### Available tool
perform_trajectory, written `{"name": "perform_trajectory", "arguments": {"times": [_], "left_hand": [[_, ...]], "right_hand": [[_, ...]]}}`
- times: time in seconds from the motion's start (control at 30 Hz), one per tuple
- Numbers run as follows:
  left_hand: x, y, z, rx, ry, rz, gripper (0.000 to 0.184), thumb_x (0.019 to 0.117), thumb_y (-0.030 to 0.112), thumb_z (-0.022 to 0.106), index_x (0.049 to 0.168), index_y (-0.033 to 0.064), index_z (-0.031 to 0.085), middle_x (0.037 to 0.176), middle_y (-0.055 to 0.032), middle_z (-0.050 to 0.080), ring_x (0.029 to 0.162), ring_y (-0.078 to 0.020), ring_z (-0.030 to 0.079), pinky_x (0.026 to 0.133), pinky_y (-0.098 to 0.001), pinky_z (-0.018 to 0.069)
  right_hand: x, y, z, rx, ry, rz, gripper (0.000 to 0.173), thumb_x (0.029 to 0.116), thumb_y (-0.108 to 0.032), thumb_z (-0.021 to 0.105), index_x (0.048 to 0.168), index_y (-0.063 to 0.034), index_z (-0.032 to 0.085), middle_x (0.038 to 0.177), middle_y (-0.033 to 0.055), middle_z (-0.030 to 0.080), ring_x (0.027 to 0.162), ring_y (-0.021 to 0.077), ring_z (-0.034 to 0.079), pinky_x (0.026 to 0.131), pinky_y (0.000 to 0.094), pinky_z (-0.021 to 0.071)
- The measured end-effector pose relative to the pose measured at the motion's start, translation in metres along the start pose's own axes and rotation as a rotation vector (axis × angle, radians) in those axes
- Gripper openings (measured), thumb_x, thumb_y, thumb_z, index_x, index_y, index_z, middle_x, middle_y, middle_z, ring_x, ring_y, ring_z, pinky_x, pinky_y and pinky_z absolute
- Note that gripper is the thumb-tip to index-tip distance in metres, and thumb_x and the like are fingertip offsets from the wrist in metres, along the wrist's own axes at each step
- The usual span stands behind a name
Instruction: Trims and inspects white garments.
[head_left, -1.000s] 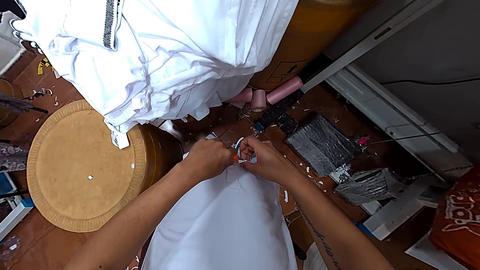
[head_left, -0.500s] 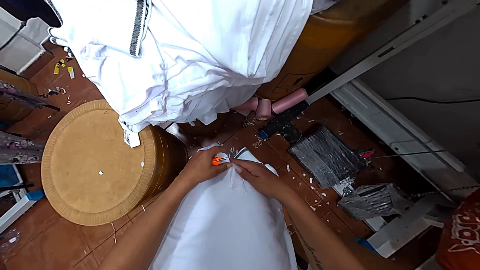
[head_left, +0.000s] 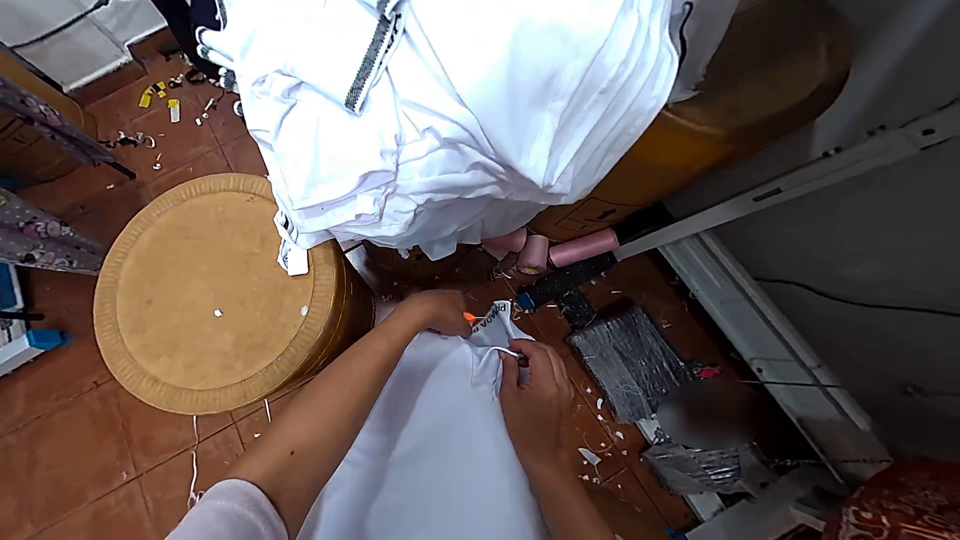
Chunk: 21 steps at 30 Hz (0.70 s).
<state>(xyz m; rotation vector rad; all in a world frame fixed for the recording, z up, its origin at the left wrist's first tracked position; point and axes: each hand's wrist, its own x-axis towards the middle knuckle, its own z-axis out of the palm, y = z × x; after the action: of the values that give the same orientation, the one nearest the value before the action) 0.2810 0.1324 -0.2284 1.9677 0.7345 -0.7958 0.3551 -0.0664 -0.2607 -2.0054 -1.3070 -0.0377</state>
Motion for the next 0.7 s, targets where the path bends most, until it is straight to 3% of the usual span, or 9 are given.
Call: {"name": "perform_trajectory", "arguments": {"times": [0.1, 0.2, 0.3, 0.37, 0.4, 0.47, 0.53, 0.6, 0.7], "left_hand": [[-0.003, -0.011, 0.006, -0.233, 0.163, 0.216, 0.016, 0.0985, 0.012, 0.064, 0.094, -0.0027, 0.068, 0.079, -0.0134, 0.062, 0.07, -0.0236, 0.057, 0.066, -0.045, 0.048], [-0.01, -0.029, 0.031, -0.714, 0.473, 0.373, 0.012, 0.098, 0.0, 0.059, 0.106, -0.0068, 0.063, 0.085, -0.0094, 0.063, 0.072, -0.012, 0.059, 0.068, -0.0304, 0.0526], [-0.018, -0.039, 0.052, -0.564, 0.679, 0.262, 0.023, 0.1013, 0.009, 0.061, 0.12, -0.0032, 0.064, 0.104, -0.0195, 0.069, 0.094, -0.0296, 0.068, 0.088, -0.0499, 0.0551], [-0.026, -0.037, 0.063, -0.418, 0.714, 0.299, 0.023, 0.1006, 0.013, 0.062, 0.117, -0.0007, 0.07, 0.104, -0.0191, 0.071, 0.096, -0.0314, 0.069, 0.09, -0.0529, 0.0541], [-0.029, -0.035, 0.064, -0.356, 0.671, 0.335, 0.022, 0.1006, 0.016, 0.063, 0.113, 0.0009, 0.073, 0.099, -0.0174, 0.072, 0.092, -0.03, 0.069, 0.086, -0.0524, 0.0545], [-0.034, -0.027, 0.055, -0.174, 0.449, 0.24, 0.027, 0.1022, 0.027, 0.062, 0.112, 0.0061, 0.075, 0.105, -0.0163, 0.073, 0.101, -0.0331, 0.069, 0.089, -0.0578, 0.0529], [-0.031, -0.022, 0.043, -0.095, 0.311, 0.102, 0.031, 0.1033, 0.031, 0.06, 0.119, 0.0069, 0.072, 0.114, -0.019, 0.071, 0.111, -0.0378, 0.067, 0.093, -0.0628, 0.0504], [-0.021, -0.033, 0.042, -0.248, 0.389, 0.122, 0.031, 0.1043, 0.022, 0.058, 0.124, 0.0006, 0.068, 0.114, -0.0227, 0.07, 0.11, -0.0385, 0.067, 0.097, -0.0612, 0.0497], [-0.009, -0.063, 0.072, -0.622, 0.641, 0.159, 0.025, 0.1036, 0.018, 0.058, 0.111, -0.004, 0.067, 0.099, -0.0195, 0.067, 0.094, -0.0303, 0.065, 0.088, -0.0515, 0.0515]], "right_hand": [[0.0, 0.001, 0.001, -0.017, 0.029, -0.044, 0.014, 0.0933, -0.008, 0.064, 0.097, 0.0012, 0.073, 0.097, 0.0169, 0.073, 0.088, 0.0302, 0.072, 0.08, 0.0421, 0.0587], [0.0, 0.003, 0.002, 0.002, 0.038, -0.055, 0.017, 0.092, -0.007, 0.061, 0.099, 0.0032, 0.072, 0.097, 0.0184, 0.072, 0.088, 0.0303, 0.071, 0.078, 0.0408, 0.0581], [0.0, 0.002, 0.003, 0.006, 0.04, -0.054, 0.016, 0.0926, -0.007, 0.061, 0.099, 0.004, 0.07, 0.097, 0.0188, 0.071, 0.085, 0.0289, 0.071, 0.077, 0.039, 0.0585], [-0.001, 0.001, 0.002, -0.002, 0.048, -0.048, 0.015, 0.0932, -0.008, 0.061, 0.099, 0.0034, 0.069, 0.096, 0.0182, 0.071, 0.081, 0.0275, 0.069, 0.072, 0.0382, 0.0575], [-0.001, 0.001, 0.003, -0.004, 0.066, -0.047, 0.015, 0.093, -0.008, 0.062, 0.099, 0.0035, 0.07, 0.095, 0.0183, 0.071, 0.078, 0.0267, 0.068, 0.069, 0.0374, 0.0563], [0.0, 0.0, 0.003, 0.021, 0.054, -0.049, 0.016, 0.0922, -0.008, 0.062, 0.101, 0.0047, 0.068, 0.098, 0.0199, 0.069, 0.079, 0.0258, 0.068, 0.07, 0.0344, 0.0566], [0.002, 0.002, 0.001, 0.118, -0.119, -0.049, 0.021, 0.0923, -0.007, 0.062, 0.107, 0.0069, 0.065, 0.108, 0.0229, 0.066, 0.091, 0.03, 0.069, 0.079, 0.0409, 0.0592], [0.007, 0.006, 0.002, 0.15, -0.373, -0.049, 0.025, 0.0971, -0.016, 0.058, 0.106, 0.0034, 0.07, 0.11, 0.0194, 0.07, 0.103, 0.033, 0.07, 0.091, 0.0547, 0.0561], [0.016, 0.006, 0.002, 0.081, -0.671, -0.007, 0.045, 0.106, -0.037, 0.046, 0.12, -0.0055, 0.075, 0.132, 0.0128, 0.069, 0.131, 0.0326, 0.06, 0.115, 0.0671, 0.0324]]}}
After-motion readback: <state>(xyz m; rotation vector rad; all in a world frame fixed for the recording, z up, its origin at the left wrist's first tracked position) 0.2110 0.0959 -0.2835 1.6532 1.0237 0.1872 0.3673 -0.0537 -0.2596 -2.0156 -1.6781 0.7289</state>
